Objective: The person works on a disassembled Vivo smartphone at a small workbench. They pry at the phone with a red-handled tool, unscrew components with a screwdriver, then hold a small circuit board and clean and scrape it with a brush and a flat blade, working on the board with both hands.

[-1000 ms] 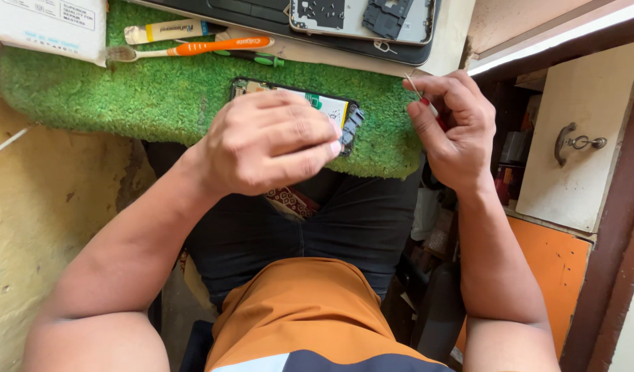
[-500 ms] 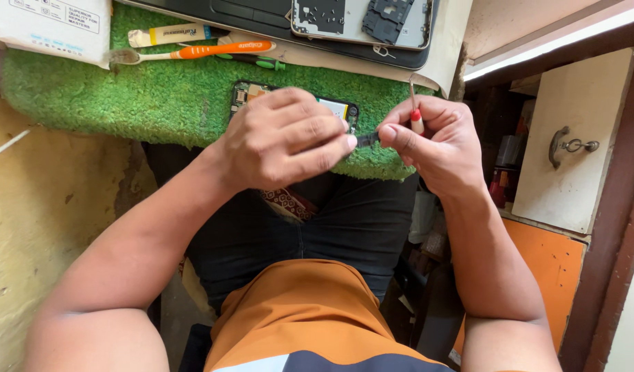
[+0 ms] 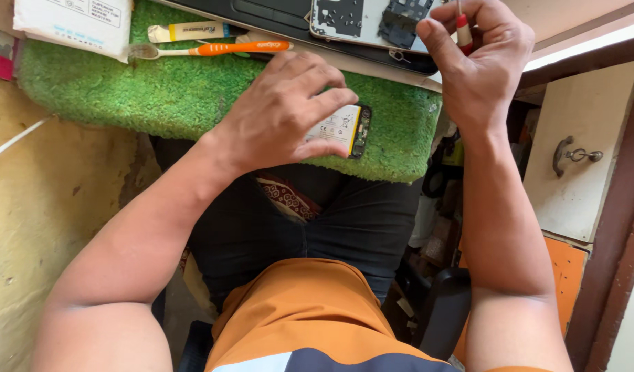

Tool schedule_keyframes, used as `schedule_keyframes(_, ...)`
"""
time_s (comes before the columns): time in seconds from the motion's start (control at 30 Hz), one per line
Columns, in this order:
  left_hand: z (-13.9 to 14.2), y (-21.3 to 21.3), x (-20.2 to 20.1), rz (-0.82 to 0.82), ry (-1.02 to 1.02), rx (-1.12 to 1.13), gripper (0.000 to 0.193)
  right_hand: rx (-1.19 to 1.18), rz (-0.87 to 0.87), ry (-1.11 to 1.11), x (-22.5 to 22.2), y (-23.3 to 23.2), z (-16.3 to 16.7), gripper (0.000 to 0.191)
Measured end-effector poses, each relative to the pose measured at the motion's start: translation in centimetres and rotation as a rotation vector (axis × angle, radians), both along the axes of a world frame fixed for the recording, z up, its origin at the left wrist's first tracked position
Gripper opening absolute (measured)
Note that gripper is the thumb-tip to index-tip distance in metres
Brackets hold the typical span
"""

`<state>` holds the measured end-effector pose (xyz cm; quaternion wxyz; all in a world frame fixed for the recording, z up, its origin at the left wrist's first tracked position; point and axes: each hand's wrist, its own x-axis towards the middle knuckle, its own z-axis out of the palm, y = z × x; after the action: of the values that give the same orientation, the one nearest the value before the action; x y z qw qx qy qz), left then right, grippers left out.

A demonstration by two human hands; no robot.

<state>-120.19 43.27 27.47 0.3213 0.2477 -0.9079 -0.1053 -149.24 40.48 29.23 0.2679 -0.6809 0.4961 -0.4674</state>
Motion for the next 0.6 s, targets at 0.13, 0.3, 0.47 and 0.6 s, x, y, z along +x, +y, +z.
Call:
schedule_keyframes(0.13, -0.1, 0.0, -0.2, -0.026, -0.092, 0.038, 0.08, -0.164, 0.038, 0.225, -0.1, 1.2, 0.9, 0.012)
schedule_keyframes(0.3, -0.4, -0.1, -0.3, -0.054, -0.145, 0.093, 0.08, 0.024, 0.188, 0.365, 0.5, 5.1, 1.9, 0.029)
schedule_keyframes(0.47, -0.8, 0.1, -0.1, -0.053, -0.138, 0.084, 0.074, 0.082, 0.282, 0.584, 1.3, 7.5, 1.7, 0.048)
schedule_keyframes(0.6, -1.2, 0.1, -0.1, -0.072, -0.135, 0.135, 0.066, 0.023, 0.299, 0.673, 1.0, 7.4, 1.3, 0.044)
